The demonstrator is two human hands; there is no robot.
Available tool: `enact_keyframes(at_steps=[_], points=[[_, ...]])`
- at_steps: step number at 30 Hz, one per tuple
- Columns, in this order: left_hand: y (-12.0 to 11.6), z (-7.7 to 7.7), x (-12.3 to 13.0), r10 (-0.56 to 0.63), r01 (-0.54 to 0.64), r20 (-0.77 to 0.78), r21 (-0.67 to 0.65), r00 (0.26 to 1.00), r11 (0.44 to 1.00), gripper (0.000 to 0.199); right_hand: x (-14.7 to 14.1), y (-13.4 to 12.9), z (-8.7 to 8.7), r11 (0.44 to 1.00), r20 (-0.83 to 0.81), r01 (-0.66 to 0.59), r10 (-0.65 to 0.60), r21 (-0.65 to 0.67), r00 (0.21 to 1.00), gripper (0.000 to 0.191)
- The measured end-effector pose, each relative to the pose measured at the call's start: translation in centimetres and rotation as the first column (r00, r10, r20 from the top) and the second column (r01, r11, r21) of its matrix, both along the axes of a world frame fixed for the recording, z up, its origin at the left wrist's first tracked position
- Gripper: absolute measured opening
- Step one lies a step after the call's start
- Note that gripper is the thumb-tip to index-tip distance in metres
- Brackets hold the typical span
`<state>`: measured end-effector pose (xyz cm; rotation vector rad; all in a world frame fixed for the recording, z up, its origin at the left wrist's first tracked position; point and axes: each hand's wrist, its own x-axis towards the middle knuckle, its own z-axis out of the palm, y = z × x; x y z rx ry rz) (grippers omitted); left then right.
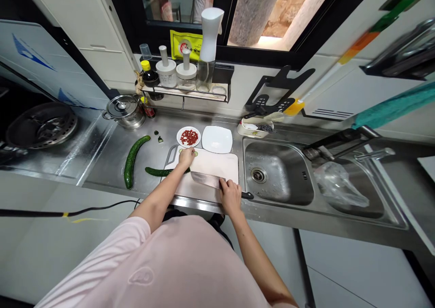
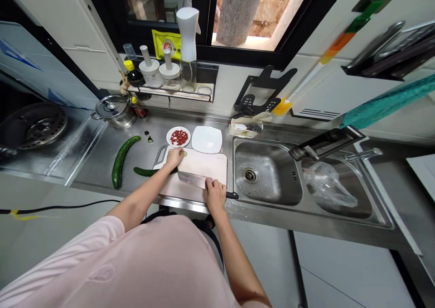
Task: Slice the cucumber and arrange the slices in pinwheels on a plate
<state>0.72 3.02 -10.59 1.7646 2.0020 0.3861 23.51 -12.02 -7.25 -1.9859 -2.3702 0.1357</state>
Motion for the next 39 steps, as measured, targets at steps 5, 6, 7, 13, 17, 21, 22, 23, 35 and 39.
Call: enact_keyframes(at_steps=[5,6,7,13,17,21,22,23,35,39], points=[[0.1,0.0,0.0,0.007,-0.007,0.007,-0.004,1.0,1.0,0.023,-0.1,0.0,0.1,1.0,-0.004,0.004,-0.004,-0.002,1.0,0.036],[0.1,0.0,0.0,0.009,-0.009,0.004,-0.007,1.0,1.0,0.023,-0.1,0.0,0.1,1.0,-0.006,0.004,-0.004,-0.001,1.0,0.036],[0.1,0.0,0.0,0.009,-0.009,-0.001,-0.007,1.0,1.0,0.023,-0.1,-0.1,0.1,1.0,-0.007,0.004,-0.004,0.0,1.0,0.036],[0.2,-0.3,0.0,-0.012,0.014,-0.057,0.035,0.998,0.999,0.02,0.0,-0.1,0.0,1.0,-0.011,0.009,-0.009,-0.001,1.0,0.036],[0.1,-0.2,0.0,0.002,0.0,-0.085,0.027,0.996,1.0,0.02,-0.1,-0.2,0.1,1.0,-0.016,0.006,-0.006,0.005,1.0,0.037],[-0.1,0.3,-0.3,0.021,-0.019,-0.07,0.03,0.997,0.999,0.021,-0.1,-0.2,0.0,1.0,-0.019,0.004,-0.004,0.012,1.0,0.038],[-0.2,0.4,-0.5,0.029,-0.027,-0.057,0.031,0.998,0.999,0.021,-0.1,-0.2,0.0,1.0,-0.019,0.005,-0.004,0.013,1.0,0.038],[-0.4,0.6,-0.6,0.041,-0.039,-0.042,0.032,0.998,0.999,0.021,-0.1,-0.2,0.0,1.0,-0.02,0.004,-0.004,0.012,1.0,0.039],[-5.9,1.8,-2.5,0.111,-0.119,0.059,0.137,0.992,0.983,0.023,-1.0,0.0,-0.2,1.0,-0.049,-0.009,0.008,-0.003,0.999,0.038],[-7.6,2.1,-3.4,0.08,-0.085,0.037,0.167,0.996,0.982,0.024,-1.3,0.0,-0.4,0.999,-0.094,-0.005,0.001,-0.034,0.996,0.038]])
